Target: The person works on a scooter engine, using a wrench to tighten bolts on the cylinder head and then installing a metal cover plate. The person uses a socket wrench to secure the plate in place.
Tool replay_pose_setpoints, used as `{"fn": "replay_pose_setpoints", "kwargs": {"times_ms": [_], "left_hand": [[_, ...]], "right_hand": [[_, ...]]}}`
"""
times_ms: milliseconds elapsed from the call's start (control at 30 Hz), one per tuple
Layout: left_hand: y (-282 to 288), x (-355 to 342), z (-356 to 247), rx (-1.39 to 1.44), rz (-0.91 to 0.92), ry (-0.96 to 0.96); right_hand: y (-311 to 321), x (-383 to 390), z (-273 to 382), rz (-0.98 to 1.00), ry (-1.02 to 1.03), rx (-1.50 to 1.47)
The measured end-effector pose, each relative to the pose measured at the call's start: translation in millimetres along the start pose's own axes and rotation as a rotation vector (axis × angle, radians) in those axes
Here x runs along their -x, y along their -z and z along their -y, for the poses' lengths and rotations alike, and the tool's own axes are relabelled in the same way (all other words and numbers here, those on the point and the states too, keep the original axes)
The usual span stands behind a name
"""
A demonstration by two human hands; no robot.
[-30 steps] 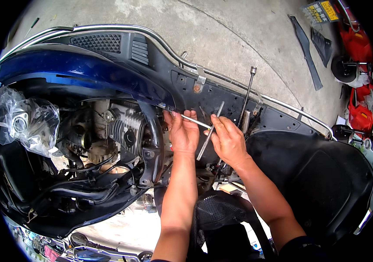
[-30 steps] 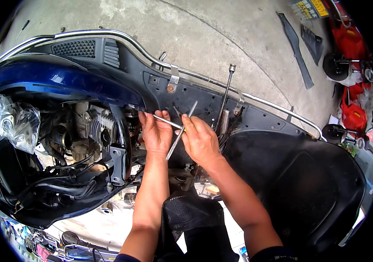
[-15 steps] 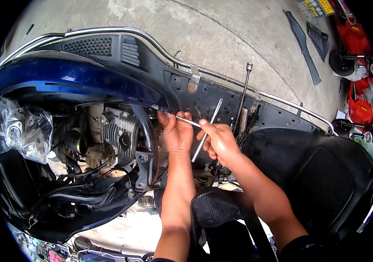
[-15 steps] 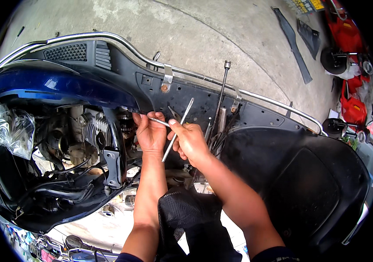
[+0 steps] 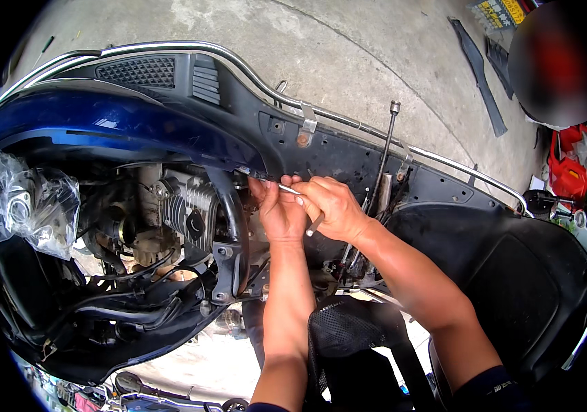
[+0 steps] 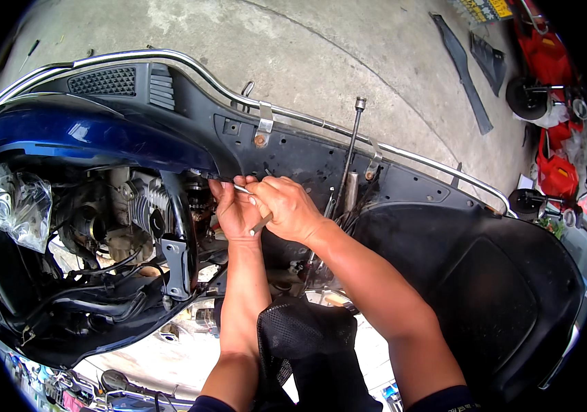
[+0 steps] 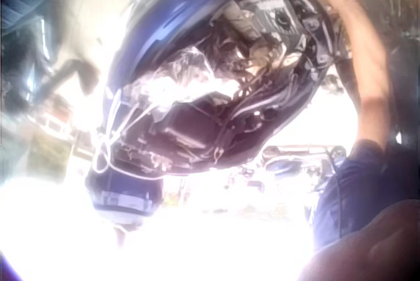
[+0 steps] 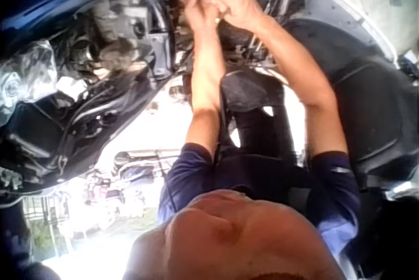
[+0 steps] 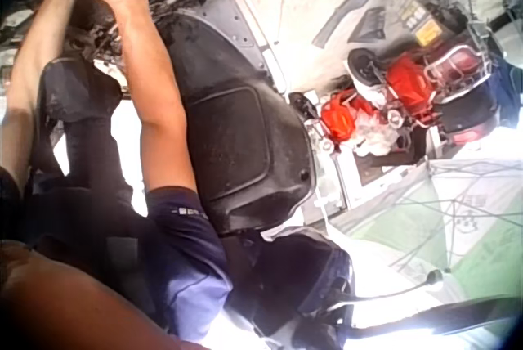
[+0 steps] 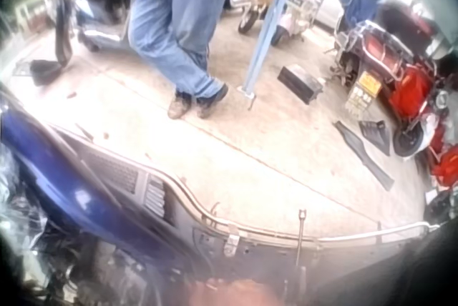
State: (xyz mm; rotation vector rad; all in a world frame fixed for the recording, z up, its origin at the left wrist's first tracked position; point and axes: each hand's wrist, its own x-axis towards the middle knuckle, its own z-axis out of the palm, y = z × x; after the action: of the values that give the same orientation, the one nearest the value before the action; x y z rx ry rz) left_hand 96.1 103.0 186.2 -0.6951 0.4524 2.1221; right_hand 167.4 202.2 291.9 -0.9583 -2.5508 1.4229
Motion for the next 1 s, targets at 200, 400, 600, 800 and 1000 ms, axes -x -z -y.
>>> {"fn": "replay_pose_setpoints", "kwargs": {"times_ms": [200, 400, 600, 800, 1000], "left_hand": [[6, 2, 3, -0.032, -0.003, 0.015], [5, 2, 1, -0.004, 0.050, 0.006], [-6, 6, 2, 0.036, 0.034, -0.009], [-17, 7, 1, -0.088, 0.020, -0.008], [-14, 7, -1, -0.080, 0.005, 0.015]], "right_hand": [[-39, 8, -14, -0.244, -0.542, -0.914], [-11, -2, 1, -0.102, -1.077, -1.503], [-10, -4, -1, -0.038, -0.950, -1.174], [-20, 2, -17, 0.003, -0.628, -0.977], [-12, -3, -16, 0.054, -0.340, -0.516]]}}
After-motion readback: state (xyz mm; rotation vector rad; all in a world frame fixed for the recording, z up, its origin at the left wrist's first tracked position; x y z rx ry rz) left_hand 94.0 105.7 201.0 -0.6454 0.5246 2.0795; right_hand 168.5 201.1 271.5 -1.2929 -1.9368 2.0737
